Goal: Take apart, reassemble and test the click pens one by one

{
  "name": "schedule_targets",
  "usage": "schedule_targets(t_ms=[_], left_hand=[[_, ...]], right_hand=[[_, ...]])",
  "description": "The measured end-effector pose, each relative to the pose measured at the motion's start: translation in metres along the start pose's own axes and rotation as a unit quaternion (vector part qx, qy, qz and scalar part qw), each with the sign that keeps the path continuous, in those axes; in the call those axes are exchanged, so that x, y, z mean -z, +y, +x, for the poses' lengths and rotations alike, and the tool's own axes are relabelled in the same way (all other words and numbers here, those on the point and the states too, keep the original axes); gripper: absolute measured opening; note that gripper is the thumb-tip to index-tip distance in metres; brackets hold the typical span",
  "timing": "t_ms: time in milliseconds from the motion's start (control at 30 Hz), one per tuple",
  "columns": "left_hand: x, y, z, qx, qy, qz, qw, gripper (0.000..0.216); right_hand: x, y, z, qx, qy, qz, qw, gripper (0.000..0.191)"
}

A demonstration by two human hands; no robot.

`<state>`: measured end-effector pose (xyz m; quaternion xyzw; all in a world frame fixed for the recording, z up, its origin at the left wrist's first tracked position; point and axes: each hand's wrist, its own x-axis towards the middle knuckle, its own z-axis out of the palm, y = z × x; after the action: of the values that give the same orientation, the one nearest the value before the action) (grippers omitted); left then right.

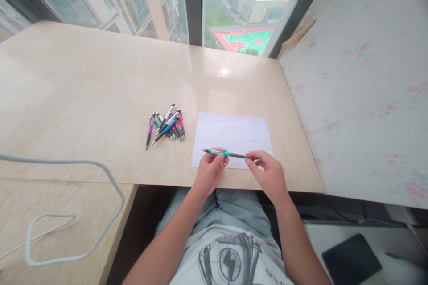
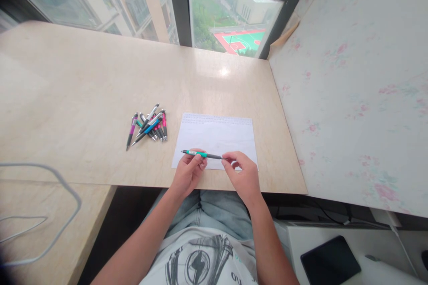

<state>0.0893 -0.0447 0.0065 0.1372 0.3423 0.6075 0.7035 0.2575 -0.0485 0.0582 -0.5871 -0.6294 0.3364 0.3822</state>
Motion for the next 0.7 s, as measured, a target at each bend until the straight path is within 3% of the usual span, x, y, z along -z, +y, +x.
schedule_targets(t_ms=[333, 567, 700], left_hand=[[0.0015, -0.0014, 0.0008, -0.007, -0.01, 0.004, 1.0, 0.02], [0.0015, -0.0019, 0.0, -0.009, -0.018, 0.018, 1.0, 0.019], [0.0013, -0.0016, 0.0, -0.01, -0.016, 0.019, 1.0, 0.019]], right_hand=[[-0.0017, 0.0008, 0.0012, -0.004, 0.0, -0.009, 1.0, 0.016], [-0.0026, 0.0062, 0.0021, -0.049, -0.042, 0.017, 0.998, 0.039], [-0.0043, 0.0074, 0.0022, -0.052, -0.037, 0.033, 0.997, 0.032]])
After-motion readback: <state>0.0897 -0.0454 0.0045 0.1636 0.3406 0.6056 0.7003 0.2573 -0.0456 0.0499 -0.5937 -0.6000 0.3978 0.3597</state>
